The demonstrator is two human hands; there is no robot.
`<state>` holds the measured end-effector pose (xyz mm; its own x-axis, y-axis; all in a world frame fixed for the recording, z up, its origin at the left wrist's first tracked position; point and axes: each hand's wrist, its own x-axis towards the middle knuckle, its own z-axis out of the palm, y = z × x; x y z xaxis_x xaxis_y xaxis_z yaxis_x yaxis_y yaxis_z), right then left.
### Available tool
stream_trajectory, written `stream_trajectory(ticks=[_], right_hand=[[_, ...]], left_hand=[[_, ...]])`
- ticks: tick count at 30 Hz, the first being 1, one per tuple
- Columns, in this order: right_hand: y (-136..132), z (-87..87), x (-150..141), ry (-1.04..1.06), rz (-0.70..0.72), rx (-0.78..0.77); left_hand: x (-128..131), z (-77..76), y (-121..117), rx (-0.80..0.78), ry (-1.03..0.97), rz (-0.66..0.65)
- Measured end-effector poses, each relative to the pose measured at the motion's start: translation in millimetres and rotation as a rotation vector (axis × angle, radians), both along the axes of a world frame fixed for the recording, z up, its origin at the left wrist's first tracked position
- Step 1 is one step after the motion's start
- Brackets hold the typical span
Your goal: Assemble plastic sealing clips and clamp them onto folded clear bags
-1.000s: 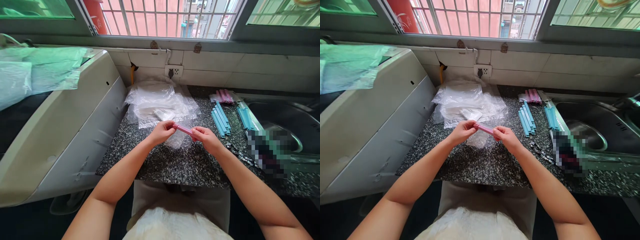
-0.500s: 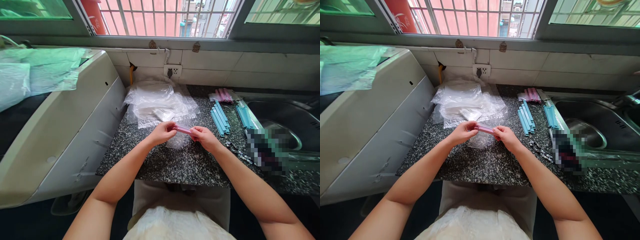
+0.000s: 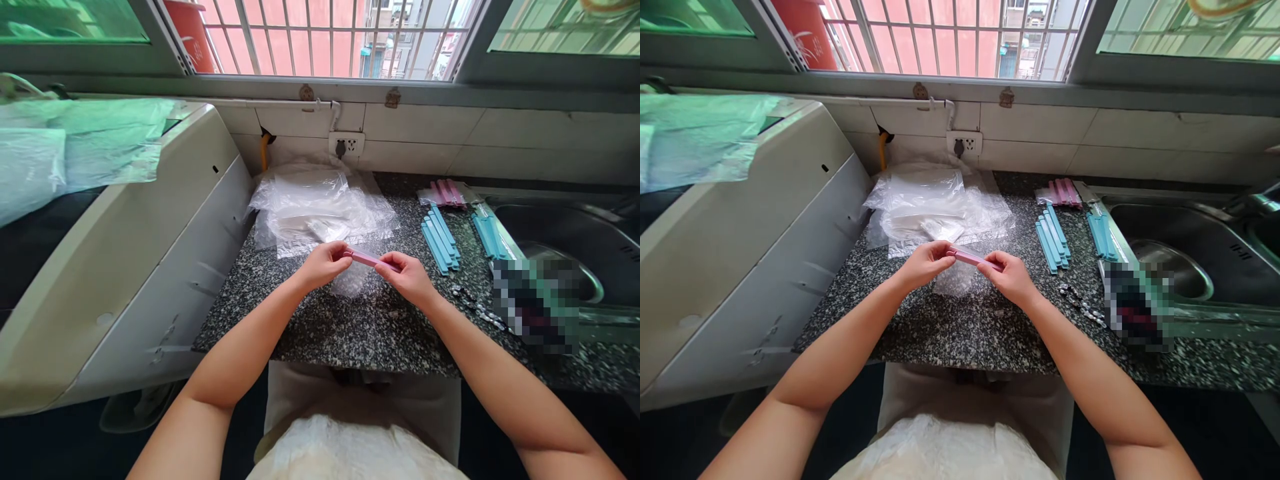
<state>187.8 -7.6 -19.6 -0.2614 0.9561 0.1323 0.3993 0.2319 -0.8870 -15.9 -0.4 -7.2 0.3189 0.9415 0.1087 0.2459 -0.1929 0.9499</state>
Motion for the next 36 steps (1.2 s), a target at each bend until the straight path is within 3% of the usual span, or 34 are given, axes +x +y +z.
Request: stream_trajectory(ticks=[7,10,20,36], right_hand=[[-4.1,-3.7,1.5,-0.289,-0.053,0.489],[-4.6,-3.1,2.1,-0.396,-0.079,0.615],[-4.8,-0.9,2.0,-0.517,-0.142,0.675],[-4.7,-3.7,-0.1,-0.446,-0.134,0.789]], left_hand=[[0.3,-0.5,2.1,-0.054,-0.042,0.044],[0.4,-1.8,2.7,-0.071,-0.061,0.044],[0.7,-3.0,2.6,-0.066,-0.106,-0.038],[-1.0,-5.1,2.2,-0.034,-0.050,-0.070]])
